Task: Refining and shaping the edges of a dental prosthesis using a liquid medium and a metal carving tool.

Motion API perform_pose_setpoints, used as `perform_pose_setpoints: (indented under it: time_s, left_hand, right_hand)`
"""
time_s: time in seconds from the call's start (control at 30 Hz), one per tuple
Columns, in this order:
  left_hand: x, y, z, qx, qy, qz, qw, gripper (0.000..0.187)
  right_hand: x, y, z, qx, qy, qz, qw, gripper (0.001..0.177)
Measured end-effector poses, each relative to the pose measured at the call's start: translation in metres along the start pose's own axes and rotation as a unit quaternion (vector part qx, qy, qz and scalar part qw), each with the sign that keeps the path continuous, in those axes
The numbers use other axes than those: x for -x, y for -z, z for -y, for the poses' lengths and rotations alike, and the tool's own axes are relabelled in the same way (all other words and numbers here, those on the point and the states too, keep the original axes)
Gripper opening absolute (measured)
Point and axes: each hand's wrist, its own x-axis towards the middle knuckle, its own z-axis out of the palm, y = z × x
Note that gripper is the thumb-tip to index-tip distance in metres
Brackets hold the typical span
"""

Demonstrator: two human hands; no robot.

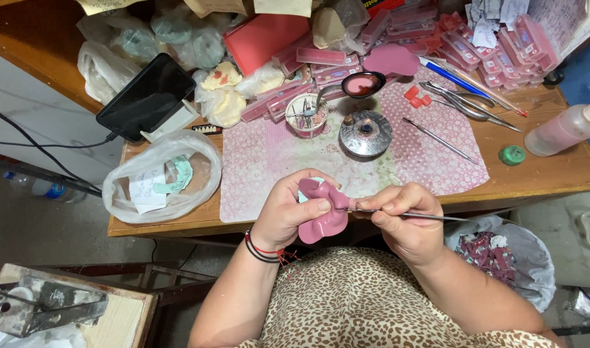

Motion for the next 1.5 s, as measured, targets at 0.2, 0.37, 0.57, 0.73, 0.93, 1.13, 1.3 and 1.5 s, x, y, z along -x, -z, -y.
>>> perform_pose_setpoints:
  time_s: [0.2,0.37,0.57,0.73,0.93,1.13,1.3,1.5]
  left_hand:
    - [-0.001,0.009,0.014,0.026,-0.004,0.0,1.0,0.041]
    - [-0.002,0.016,0.024,0.038,-0.004,-0.005,0.999,0.042]
    - [-0.003,0.028,0.03,0.041,-0.009,-0.047,0.998,0.042]
    - [-0.004,0.02,0.013,-0.083,-0.033,-0.045,0.995,0.026]
    - [-0.015,0.003,0.01,-0.112,-0.05,-0.15,0.981,0.03]
    - [-0.016,-0.012,-0.007,-0.157,-0.114,-0.061,0.979,0.037]
    - [-0.013,-0.011,-0.011,-0.146,-0.115,-0.051,0.981,0.046]
    - [-0.012,-0.016,-0.015,-0.119,-0.128,-0.031,0.984,0.052]
  right_hand:
    - [0.001,0.003,-0.001,-0.018,0.001,0.005,1.0,0.019]
    - [-0.008,-0.007,0.012,-0.02,-0.005,0.015,1.0,0.018]
    - [-0.014,0.034,0.029,0.084,0.057,-0.003,0.995,0.02]
    - [-0.026,0.107,0.069,0.311,0.25,-0.206,0.894,0.014]
    - [-0.043,0.202,0.101,0.514,0.257,-0.27,0.773,0.027]
    - [-0.026,0.235,0.086,0.585,0.065,-0.237,0.773,0.059]
    - [-0.018,0.134,0.084,0.534,0.081,-0.221,0.812,0.054]
    - [0.006,0.051,0.05,0.367,-0.033,-0.012,0.929,0.056]
